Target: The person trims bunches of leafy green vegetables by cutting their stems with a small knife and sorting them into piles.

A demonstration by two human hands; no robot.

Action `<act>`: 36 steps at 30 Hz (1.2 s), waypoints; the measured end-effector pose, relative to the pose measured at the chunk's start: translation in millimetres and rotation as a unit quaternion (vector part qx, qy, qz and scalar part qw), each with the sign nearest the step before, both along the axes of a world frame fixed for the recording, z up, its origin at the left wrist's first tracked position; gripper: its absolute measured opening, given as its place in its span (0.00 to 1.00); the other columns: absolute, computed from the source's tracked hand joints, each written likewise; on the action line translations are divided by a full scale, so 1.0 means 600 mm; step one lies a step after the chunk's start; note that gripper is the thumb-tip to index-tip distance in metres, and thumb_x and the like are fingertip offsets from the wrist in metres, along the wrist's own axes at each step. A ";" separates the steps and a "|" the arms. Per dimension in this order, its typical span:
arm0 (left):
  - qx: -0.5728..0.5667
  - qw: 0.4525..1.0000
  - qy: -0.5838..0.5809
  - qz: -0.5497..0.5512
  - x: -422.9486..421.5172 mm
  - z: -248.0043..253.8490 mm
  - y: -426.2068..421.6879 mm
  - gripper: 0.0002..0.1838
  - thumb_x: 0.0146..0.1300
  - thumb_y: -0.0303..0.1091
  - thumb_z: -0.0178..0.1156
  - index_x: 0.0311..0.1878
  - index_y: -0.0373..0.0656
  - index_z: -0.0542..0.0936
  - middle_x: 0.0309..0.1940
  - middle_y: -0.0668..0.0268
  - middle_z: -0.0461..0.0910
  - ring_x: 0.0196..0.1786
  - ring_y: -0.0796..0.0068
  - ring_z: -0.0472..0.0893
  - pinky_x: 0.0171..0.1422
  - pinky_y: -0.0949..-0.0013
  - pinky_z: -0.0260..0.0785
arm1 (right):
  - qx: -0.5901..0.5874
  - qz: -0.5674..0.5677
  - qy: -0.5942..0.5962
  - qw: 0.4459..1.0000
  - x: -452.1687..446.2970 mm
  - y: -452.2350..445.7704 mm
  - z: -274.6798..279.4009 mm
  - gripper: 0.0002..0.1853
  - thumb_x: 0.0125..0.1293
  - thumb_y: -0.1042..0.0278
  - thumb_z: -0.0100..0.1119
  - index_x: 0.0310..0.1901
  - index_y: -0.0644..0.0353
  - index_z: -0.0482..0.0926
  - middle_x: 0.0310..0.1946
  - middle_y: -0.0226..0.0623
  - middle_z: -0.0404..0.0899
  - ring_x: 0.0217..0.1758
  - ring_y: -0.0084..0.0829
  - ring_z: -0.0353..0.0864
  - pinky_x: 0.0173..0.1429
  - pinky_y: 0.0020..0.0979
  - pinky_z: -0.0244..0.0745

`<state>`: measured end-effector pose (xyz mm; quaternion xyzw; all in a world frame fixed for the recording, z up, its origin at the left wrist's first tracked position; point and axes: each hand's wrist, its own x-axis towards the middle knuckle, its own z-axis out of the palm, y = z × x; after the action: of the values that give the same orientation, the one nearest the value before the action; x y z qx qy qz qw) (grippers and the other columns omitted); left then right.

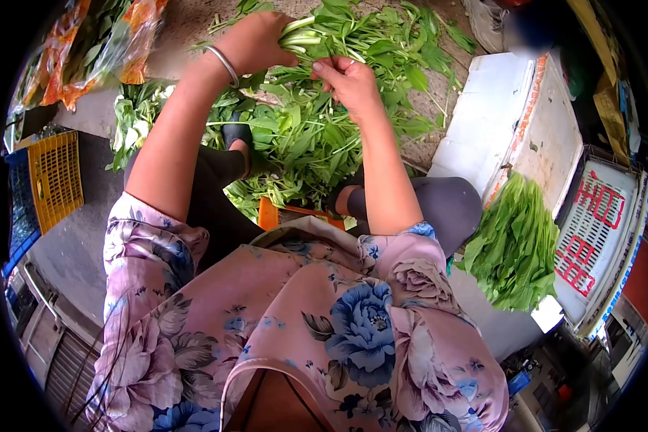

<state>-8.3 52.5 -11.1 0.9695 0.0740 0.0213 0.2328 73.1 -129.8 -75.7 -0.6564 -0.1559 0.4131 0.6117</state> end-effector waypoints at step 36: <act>0.048 0.986 -0.002 0.158 -0.015 0.023 0.017 0.13 0.44 0.37 0.57 0.28 0.35 0.77 0.25 0.48 0.77 0.32 0.50 0.78 0.39 0.56 0.71 | -0.404 -0.031 -0.197 0.893 0.058 -0.039 -0.156 0.12 0.57 0.63 0.59 0.40 0.58 0.75 0.36 0.38 0.78 0.31 0.31 0.78 0.34 0.33 0.72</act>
<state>-17.5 62.6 2.7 0.9555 0.2249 0.0634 0.1803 108.0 -153.1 -169.1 -0.9194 -0.0729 0.2836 0.2628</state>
